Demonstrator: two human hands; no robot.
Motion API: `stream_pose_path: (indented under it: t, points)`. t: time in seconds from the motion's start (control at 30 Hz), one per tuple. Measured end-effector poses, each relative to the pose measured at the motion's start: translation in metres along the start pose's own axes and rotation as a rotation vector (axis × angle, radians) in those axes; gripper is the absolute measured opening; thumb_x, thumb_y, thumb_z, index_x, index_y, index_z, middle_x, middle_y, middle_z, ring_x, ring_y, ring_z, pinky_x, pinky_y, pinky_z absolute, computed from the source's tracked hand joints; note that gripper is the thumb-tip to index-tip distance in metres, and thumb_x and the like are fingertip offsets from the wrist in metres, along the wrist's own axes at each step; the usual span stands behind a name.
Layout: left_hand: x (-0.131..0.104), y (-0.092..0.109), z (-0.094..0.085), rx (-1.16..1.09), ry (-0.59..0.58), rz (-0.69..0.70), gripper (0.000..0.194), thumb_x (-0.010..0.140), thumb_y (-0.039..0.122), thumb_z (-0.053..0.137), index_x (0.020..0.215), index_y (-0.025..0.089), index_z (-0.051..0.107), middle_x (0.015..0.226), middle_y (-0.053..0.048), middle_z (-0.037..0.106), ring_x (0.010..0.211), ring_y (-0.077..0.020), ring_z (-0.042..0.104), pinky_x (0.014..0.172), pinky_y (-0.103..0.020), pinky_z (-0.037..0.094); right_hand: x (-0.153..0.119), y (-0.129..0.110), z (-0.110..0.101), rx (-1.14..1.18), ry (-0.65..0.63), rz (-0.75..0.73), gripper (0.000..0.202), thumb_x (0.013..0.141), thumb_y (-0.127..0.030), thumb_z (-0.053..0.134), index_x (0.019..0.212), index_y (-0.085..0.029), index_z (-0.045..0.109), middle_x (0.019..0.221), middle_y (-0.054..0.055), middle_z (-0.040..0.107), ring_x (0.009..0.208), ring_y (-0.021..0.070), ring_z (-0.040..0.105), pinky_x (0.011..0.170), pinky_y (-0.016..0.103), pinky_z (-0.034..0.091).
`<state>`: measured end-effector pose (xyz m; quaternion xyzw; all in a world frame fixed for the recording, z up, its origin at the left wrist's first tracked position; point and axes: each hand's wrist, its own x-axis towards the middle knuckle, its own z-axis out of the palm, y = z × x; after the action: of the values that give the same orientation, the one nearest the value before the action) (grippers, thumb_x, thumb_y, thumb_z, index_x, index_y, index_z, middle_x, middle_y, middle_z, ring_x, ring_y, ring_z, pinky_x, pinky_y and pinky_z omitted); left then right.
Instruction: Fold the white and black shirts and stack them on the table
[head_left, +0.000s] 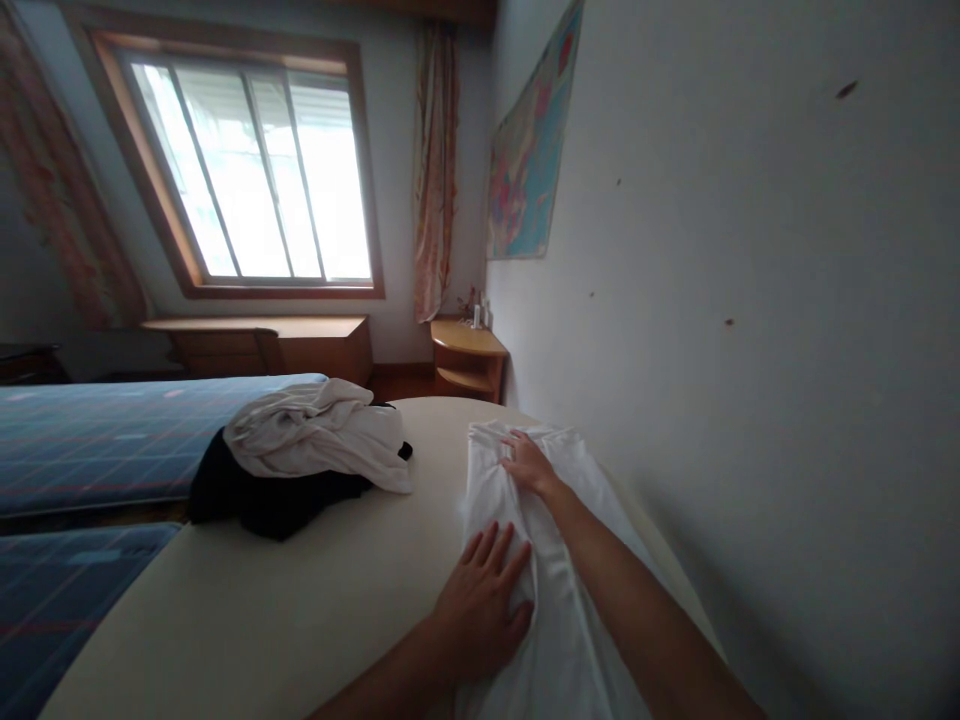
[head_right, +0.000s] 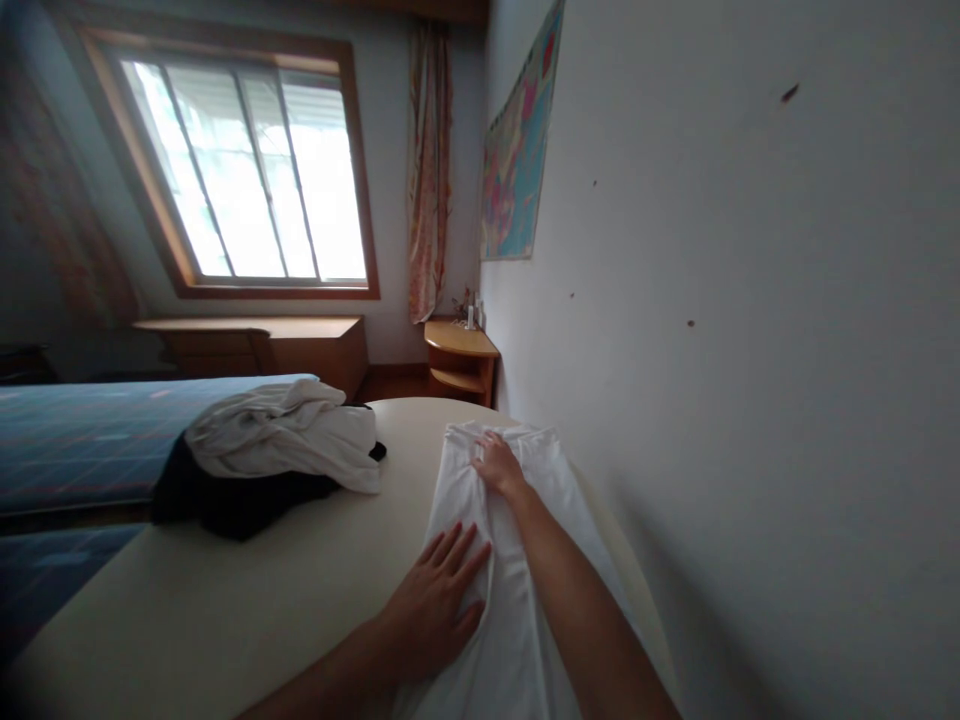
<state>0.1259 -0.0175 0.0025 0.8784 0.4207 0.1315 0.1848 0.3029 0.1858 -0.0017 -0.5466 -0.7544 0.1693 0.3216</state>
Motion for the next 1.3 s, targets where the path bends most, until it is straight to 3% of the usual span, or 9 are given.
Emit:
stream_pose_path:
  t: [0.13,0.23,0.33,0.43,0.63,0.97,1.17,1.3]
  points:
    - [-0.001,-0.003,-0.002,0.018,0.015,0.004,0.065,0.097,0.049,0.047,0.156,0.026,0.032,0.164,-0.009,0.021,0.152,-0.0305,0.010,0.123,-0.051,0.013,-0.034,-0.002,-0.034,-0.049,-0.135,-0.113,0.041,0.079,-0.037,0.071,0.118,-0.026,0.073,0.140,0.006,0.060,0.135,0.0278,0.047,0.118,0.043,0.028]
    - [-0.001,-0.007,-0.002,0.031,0.035,0.020,0.065,0.097,0.049,0.048,0.155,0.025,0.033,0.164,-0.010,0.023,0.152,-0.0315,0.012,0.123,-0.051,0.015,-0.068,0.001,-0.056,-0.133,-0.305,-0.177,0.056,0.084,-0.056,0.065,0.134,-0.031,0.063,0.147,0.005,0.053,0.141,0.0282,0.040,0.120,0.044,0.022]
    - [-0.002,-0.012,0.000,0.052,0.056,0.041,0.066,0.097,0.048,0.049,0.155,0.023,0.032,0.163,-0.010,0.023,0.152,-0.0316,0.013,0.123,-0.050,0.017,-0.094,0.002,-0.061,-0.200,-0.397,-0.134,0.070,0.086,-0.066,0.058,0.147,-0.034,0.047,0.158,0.004,0.037,0.149,0.0311,0.025,0.122,0.049,0.010]
    - [-0.003,-0.019,-0.002,0.085,0.061,0.045,0.067,0.096,0.046,0.050,0.156,0.021,0.031,0.163,-0.011,0.023,0.152,-0.0308,0.013,0.123,-0.048,0.017,-0.103,-0.002,-0.050,-0.253,-0.416,-0.153,0.074,0.087,-0.070,0.052,0.152,-0.037,0.037,0.163,0.004,0.026,0.151,0.0348,0.014,0.120,0.056,0.002]
    - [-0.009,-0.045,-0.015,0.164,0.022,0.002,0.068,0.096,0.042,0.051,0.156,0.020,0.030,0.163,-0.011,0.023,0.151,-0.0306,0.016,0.122,-0.049,0.019,-0.081,-0.020,-0.021,-0.261,-0.409,-0.196,0.073,0.088,-0.073,0.047,0.152,-0.039,0.035,0.163,0.006,0.025,0.150,0.0378,0.014,0.117,0.062,0.002]
    - [-0.011,-0.101,-0.046,0.209,-0.005,-0.076,0.065,0.096,0.040,0.048,0.155,0.017,0.031,0.163,-0.012,0.023,0.151,-0.0283,0.017,0.121,-0.046,0.019,-0.028,-0.045,0.020,-0.224,-0.390,-0.234,0.072,0.090,-0.072,0.045,0.150,-0.034,0.042,0.161,0.007,0.030,0.150,0.0342,0.017,0.119,0.058,0.002]
    - [-0.007,-0.098,-0.039,0.183,0.118,-0.088,0.055,0.102,0.043,0.037,0.151,0.018,0.038,0.161,-0.012,0.031,0.151,-0.0277,0.021,0.120,-0.048,0.022,-0.012,-0.041,0.023,-0.156,-0.367,-0.243,0.060,0.093,-0.065,0.048,0.145,-0.035,0.050,0.158,0.003,0.039,0.149,0.0293,0.024,0.120,0.054,0.004]
    - [-0.009,-0.082,-0.040,0.129,0.209,-0.123,0.045,0.100,0.046,0.042,0.133,0.018,0.057,0.152,-0.013,0.046,0.146,-0.0313,0.032,0.118,-0.052,0.028,-0.002,-0.048,0.033,-0.177,-0.292,-0.114,0.047,0.097,-0.057,0.045,0.134,-0.033,0.061,0.151,0.003,0.049,0.145,0.0275,0.033,0.119,0.053,0.014]
